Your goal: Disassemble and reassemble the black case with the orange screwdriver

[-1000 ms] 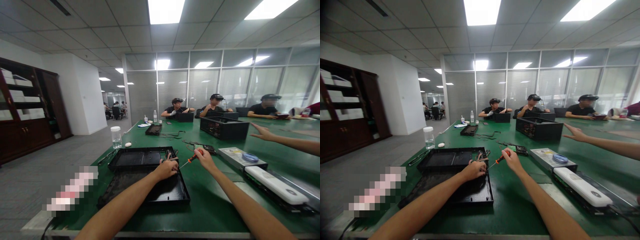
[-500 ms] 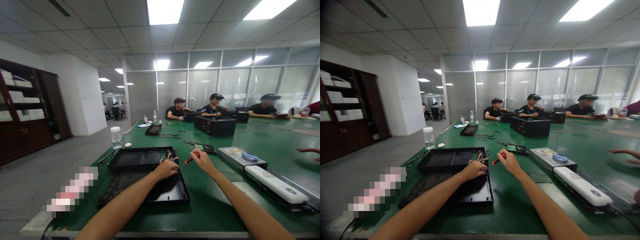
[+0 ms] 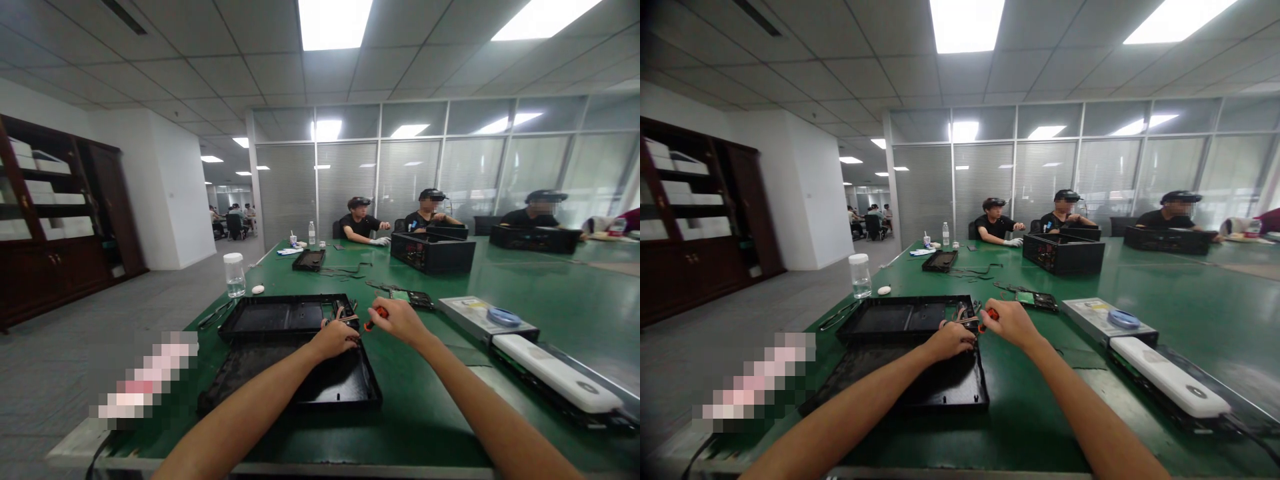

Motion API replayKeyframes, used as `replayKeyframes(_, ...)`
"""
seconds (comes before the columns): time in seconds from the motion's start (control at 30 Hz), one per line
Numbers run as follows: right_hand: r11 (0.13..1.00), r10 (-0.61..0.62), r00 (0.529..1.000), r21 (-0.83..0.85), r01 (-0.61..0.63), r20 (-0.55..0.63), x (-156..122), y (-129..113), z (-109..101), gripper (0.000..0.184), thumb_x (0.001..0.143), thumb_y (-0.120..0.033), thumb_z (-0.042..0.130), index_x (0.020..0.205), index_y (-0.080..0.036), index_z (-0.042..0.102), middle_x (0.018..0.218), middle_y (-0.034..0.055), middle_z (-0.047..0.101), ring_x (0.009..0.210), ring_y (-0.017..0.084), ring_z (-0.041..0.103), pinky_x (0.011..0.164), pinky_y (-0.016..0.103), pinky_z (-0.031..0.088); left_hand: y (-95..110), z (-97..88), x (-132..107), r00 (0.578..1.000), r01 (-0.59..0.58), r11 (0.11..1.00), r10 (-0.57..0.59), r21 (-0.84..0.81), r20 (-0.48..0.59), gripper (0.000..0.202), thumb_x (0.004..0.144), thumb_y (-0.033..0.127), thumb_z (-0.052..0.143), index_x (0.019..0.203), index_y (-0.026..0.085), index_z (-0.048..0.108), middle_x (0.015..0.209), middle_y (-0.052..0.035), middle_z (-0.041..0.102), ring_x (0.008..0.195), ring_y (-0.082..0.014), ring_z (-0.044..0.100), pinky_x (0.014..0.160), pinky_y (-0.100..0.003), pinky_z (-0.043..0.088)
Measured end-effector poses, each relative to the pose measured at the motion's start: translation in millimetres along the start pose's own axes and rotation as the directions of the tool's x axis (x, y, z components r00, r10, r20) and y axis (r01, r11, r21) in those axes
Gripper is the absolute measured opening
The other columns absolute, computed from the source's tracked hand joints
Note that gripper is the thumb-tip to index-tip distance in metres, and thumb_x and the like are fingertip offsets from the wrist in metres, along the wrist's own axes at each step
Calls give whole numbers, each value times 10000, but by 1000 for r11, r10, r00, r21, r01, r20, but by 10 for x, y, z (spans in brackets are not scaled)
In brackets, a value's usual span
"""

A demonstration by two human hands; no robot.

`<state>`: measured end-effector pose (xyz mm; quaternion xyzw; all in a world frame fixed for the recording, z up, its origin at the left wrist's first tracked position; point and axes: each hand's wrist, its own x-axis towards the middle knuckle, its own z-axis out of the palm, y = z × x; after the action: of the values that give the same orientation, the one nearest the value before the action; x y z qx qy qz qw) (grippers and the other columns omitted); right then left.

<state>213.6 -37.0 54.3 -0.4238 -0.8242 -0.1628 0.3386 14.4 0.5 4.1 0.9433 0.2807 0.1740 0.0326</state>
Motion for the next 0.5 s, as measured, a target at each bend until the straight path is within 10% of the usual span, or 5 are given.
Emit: replayKeyframes(0.5,970,147,973,-220,-106,179,113,-153,-205,426,846,-498,341,679,-188,580,632,71,618,621,186,561,568,252,298,-16,30,12,1000,-4,1000,4,-11,-23,107,754,197,585,842,204,646,853,3,663,851,-147,594,793,-224,384)
